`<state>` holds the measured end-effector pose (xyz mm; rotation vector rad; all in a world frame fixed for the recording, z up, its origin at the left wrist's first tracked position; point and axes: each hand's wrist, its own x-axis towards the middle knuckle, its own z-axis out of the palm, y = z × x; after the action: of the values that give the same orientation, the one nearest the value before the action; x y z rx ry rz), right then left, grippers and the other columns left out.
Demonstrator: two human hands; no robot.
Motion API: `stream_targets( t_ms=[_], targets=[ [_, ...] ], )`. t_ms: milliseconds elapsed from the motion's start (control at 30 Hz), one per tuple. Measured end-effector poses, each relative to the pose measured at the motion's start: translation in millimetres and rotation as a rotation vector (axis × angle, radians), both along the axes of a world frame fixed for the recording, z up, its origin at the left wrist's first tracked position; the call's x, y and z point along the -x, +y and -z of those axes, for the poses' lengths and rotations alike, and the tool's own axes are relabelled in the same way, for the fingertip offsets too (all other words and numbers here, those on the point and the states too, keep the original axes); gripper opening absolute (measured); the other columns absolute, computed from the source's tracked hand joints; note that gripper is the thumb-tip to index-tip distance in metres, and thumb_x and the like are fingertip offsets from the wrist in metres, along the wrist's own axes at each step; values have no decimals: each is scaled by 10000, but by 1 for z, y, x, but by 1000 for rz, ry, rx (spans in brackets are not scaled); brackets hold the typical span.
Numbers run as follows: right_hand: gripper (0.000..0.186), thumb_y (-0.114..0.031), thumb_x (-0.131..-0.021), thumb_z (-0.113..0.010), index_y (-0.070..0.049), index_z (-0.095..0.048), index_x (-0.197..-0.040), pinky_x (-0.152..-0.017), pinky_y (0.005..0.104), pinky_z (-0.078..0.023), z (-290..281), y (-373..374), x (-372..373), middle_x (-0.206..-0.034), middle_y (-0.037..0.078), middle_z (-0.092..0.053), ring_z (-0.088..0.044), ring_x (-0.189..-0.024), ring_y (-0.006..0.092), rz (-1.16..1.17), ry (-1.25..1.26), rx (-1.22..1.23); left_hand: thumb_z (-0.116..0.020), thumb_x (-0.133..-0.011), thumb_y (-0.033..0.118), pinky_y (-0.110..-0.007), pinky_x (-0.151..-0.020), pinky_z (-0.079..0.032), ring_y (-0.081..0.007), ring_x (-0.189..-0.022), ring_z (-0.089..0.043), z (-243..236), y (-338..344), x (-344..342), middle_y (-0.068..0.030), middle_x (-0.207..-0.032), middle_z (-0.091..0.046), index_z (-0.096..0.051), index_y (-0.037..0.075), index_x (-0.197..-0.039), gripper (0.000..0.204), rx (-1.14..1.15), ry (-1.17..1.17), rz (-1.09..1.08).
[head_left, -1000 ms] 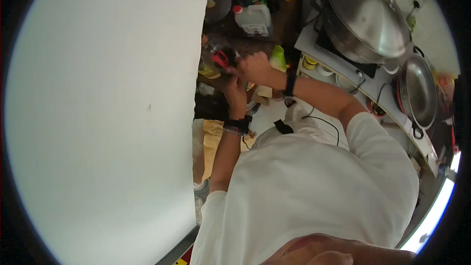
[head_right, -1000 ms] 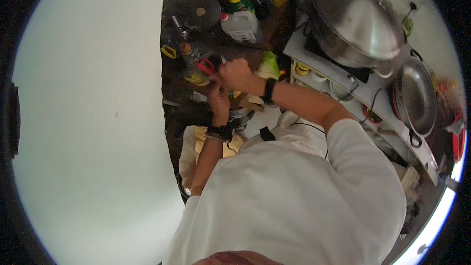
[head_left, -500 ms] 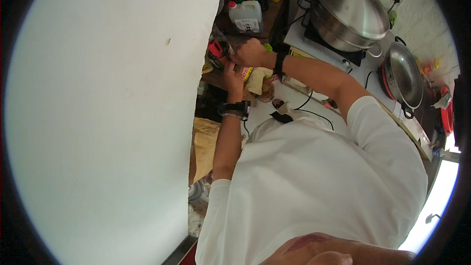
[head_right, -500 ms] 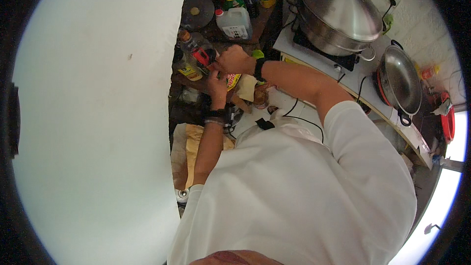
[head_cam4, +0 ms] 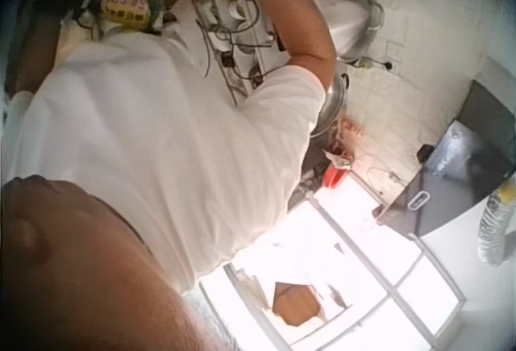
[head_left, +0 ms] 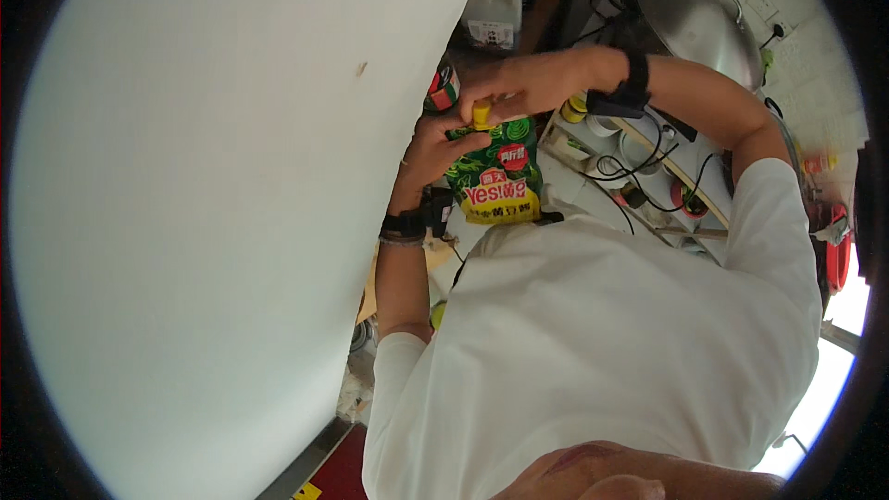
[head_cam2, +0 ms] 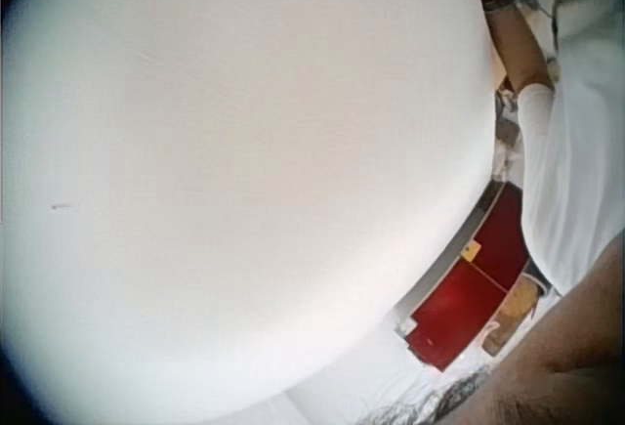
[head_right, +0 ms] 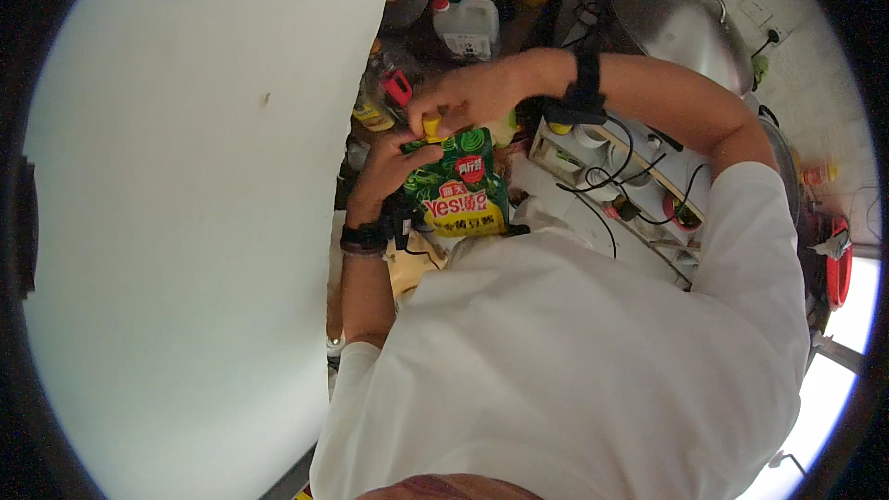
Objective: Cleaning a bowl of small whole fish and then cleaning the frying pan.
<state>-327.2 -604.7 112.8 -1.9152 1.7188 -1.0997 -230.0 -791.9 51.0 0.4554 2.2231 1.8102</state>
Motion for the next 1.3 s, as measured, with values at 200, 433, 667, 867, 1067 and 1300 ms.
stream_targets(
  t_ms=[200, 433, 667, 867, 1067, 1300],
  targets=[
    [324, -270, -859, -582, 1, -535, -1030, -696, 387, -446, -58, -13, -11, -898, 196, -602, -581, -811, 316, 262, 201, -780, -697, -795, 127, -232, -744, -447, -49, -803, -537, -4, 9, -3, -16, -871, -652, -648, 6, -954, 206, 285, 106, -124],
    [325, -204, -813, -617, -36, -550, -1083, -651, 400, -483, -11, -7, -5, -832, 142, -607, -602, -748, 326, 185, 452, 41, -695, -786, 122, -276, -739, -452, -119, -829, -573, 19, 7, 9, -69, -909, -645, -630, -21, -946, 224, 189, 405, -353],
    [396, -69, -670, -679, 25, -558, -1035, -822, 399, -470, -4, -22, -7, -1098, 199, -556, -535, -1026, 355, 289, 402, -540, -698, -773, 125, -306, -730, -467, -196, -836, -610, 36, 8, 9, -113, -943, -640, -640, 24, -971, 230, 233, 496, -422],
    [422, -49, -661, -691, 22, -553, -1053, -805, 398, -479, 9, -16, -5, -1030, 177, -560, -551, -986, 340, 5, 466, -34, -686, -783, 123, -325, -731, -475, -238, -891, -621, 46, 8, 9, -117, -977, -638, -635, 23, -986, 232, 350, 519, -458],
    [405, 11, -698, -639, -35, -567, -1094, -777, 373, -478, 19, -41, -18, -1024, 154, -563, -550, -999, 305, 623, 494, -658, -689, -779, 131, -348, -729, -479, -265, -898, -619, 75, 3, 17, -128, -1000, -630, -640, 57, -994, 233, 329, 622, -604],
    [374, 68, -703, -571, -24, -537, -1064, -823, 396, -466, 34, -28, 17, -1041, 148, -571, -544, -1004, 326, 197, 440, -133, -695, -771, 115, -338, -694, -467, -225, -807, -602, 90, -5, 20, -107, -917, -623, -638, 40, -975, 225, 344, 305, -510]
  ],
)
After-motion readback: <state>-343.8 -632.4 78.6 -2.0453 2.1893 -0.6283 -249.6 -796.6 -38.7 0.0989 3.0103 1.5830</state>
